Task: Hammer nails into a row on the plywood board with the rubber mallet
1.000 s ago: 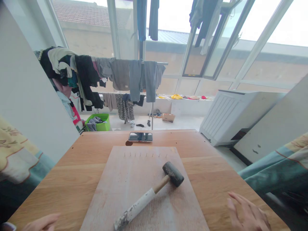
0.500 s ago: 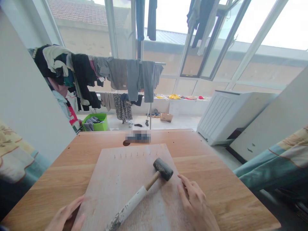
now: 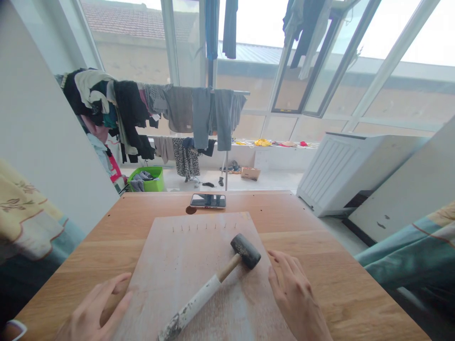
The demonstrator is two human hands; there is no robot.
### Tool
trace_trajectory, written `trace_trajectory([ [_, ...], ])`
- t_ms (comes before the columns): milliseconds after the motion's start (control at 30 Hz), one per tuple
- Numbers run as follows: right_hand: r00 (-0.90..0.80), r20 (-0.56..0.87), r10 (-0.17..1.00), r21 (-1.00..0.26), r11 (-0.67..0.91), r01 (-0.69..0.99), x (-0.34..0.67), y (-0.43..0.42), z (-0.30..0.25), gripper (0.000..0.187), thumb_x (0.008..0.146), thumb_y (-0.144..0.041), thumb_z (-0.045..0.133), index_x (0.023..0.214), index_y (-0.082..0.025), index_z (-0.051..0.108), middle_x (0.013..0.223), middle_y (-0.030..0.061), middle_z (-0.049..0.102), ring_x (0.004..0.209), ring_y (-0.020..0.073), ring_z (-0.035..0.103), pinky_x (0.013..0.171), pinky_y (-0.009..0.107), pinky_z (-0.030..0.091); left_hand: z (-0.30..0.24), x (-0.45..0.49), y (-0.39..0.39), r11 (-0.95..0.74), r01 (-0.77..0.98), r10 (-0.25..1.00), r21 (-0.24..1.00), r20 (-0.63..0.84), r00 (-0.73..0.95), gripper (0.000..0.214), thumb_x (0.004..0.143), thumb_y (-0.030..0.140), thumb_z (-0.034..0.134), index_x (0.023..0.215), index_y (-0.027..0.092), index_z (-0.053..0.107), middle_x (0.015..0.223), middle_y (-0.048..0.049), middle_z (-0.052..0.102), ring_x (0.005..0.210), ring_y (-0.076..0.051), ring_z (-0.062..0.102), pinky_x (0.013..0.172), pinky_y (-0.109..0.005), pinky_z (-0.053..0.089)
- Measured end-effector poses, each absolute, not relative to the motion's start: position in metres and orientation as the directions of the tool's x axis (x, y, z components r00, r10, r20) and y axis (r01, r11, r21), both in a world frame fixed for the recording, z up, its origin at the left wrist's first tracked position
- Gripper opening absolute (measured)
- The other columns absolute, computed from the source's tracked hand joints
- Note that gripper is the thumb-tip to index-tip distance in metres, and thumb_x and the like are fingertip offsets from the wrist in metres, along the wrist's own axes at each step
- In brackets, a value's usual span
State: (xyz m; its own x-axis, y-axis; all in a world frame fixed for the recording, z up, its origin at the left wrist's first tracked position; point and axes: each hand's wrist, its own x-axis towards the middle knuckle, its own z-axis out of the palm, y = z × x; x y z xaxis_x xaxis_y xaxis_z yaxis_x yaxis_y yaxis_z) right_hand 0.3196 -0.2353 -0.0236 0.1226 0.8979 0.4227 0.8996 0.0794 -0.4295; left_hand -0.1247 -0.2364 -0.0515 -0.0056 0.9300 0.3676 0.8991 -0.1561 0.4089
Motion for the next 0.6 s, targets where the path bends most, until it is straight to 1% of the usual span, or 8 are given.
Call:
trace_trajectory([
  [100, 0.068, 0.378, 0.923, -0.46, 0.123, 0.879, 0.31, -0.224, -0.009, 0.036, 0.099, -0.044, 0.047, 0.127, -0.025, 0.059, 0.124, 0.0088, 0.069, 0.114, 0.027, 0.065, 0.097, 0.046, 0.056, -0.037, -0.113, -0.209, -0.136, 0.922, 0.94, 0.362, 0.341, 0.005, 0.039, 0.095, 0.048, 0.045, 0.121, 0.027, 0.064, 0.128, -0.006, 0.068, 0.113, -0.026, 0.068, 0.089, -0.036, 0.059],
  [200, 0.028, 0.284, 0.958, -0.446, 0.106, 0.888, 0.297, -0.219, -0.004, 0.045, 0.097, -0.05, 0.053, 0.137, -0.028, 0.052, 0.136, 0.0079, 0.063, 0.127, 0.0289, 0.059, 0.105, 0.049, 0.051, -0.033, -0.099, -0.189, -0.09, 0.929, 0.966, 0.36, 0.26, -0.007, 0.046, 0.095, 0.047, 0.04, 0.127, 0.02, 0.06, 0.125, -0.0113, 0.069, 0.114, -0.029, 0.067, 0.093, -0.042, 0.056],
  [267, 0.028, 0.275, 0.961, -0.435, 0.098, 0.895, 0.29, -0.221, -0.004, 0.047, 0.097, -0.05, 0.053, 0.139, -0.029, 0.051, 0.139, 0.0073, 0.062, 0.13, 0.0289, 0.058, 0.107, 0.049, 0.05, -0.036, -0.094, -0.185, -0.066, 0.939, 0.973, 0.339, 0.228, -0.014, 0.048, 0.096, 0.046, 0.038, 0.129, 0.018, 0.059, 0.125, -0.0134, 0.068, 0.114, -0.031, 0.066, 0.093, -0.045, 0.055],
  [333, 0.023, 0.28, 0.96, -0.44, 0.107, 0.892, 0.285, -0.222, -0.001, 0.044, 0.099, -0.048, 0.051, 0.138, -0.029, 0.052, 0.139, 0.007, 0.061, 0.13, 0.028, 0.058, 0.107, 0.048, 0.049, -0.038, -0.092, -0.186, -0.066, 0.953, 0.972, 0.296, 0.234, -0.005, 0.046, 0.096, 0.044, 0.038, 0.127, 0.018, 0.06, 0.128, -0.0141, 0.066, 0.114, -0.032, 0.065, 0.093, -0.047, 0.054],
  [433, -0.016, 0.248, 0.969, -0.448, 0.129, 0.885, 0.282, -0.21, 0.012, 0.035, 0.103, -0.043, 0.046, 0.131, -0.026, 0.058, 0.133, 0.0075, 0.064, 0.126, 0.0262, 0.059, 0.107, 0.045, 0.048, -0.035, -0.09, -0.182, -0.127, 0.956, 0.951, 0.266, 0.308, 0.041, 0.041, 0.095, 0.042, 0.041, 0.121, 0.02, 0.063, 0.13, -0.0132, 0.064, 0.118, -0.033, 0.062, 0.099, -0.05, 0.05],
  [500, -0.024, 0.218, 0.976, -0.444, 0.121, 0.888, 0.282, -0.187, 0.024, 0.031, 0.104, -0.038, 0.045, 0.124, -0.023, 0.062, 0.124, 0.0078, 0.068, 0.119, 0.0241, 0.062, 0.105, 0.042, 0.049, -0.028, -0.085, -0.171, -0.185, 0.926, 0.936, 0.328, 0.347, 0.064, 0.04, 0.095, 0.043, 0.043, 0.121, 0.02, 0.062, 0.127, -0.0117, 0.064, 0.119, -0.032, 0.061, 0.099, -0.048, 0.05],
  [533, -0.021, 0.202, 0.979, -0.441, 0.11, 0.891, 0.282, -0.172, 0.029, 0.03, 0.105, -0.035, 0.045, 0.124, -0.02, 0.063, 0.117, 0.0079, 0.071, 0.112, 0.0226, 0.065, 0.101, 0.04, 0.052, -0.024, -0.081, -0.163, -0.206, 0.901, 0.935, 0.383, 0.348, 0.065, 0.04, 0.095, 0.044, 0.043, 0.122, 0.021, 0.061, 0.123, -0.0108, 0.066, 0.115, -0.03, 0.063, 0.096, -0.046, 0.052],
  [600, -0.032, 0.144, 0.989, -0.425, 0.091, 0.901, 0.281, -0.139, 0.035, 0.027, 0.104, -0.031, 0.049, 0.12, -0.016, 0.064, 0.108, 0.0072, 0.072, 0.097, 0.0197, 0.069, 0.091, 0.038, 0.056, -0.017, -0.071, -0.143, -0.226, 0.833, 0.944, 0.505, 0.323, 0.061, 0.042, 0.094, 0.047, 0.046, 0.123, 0.021, 0.061, 0.115, -0.0093, 0.068, 0.097, -0.026, 0.068, 0.085, -0.041, 0.057],
])
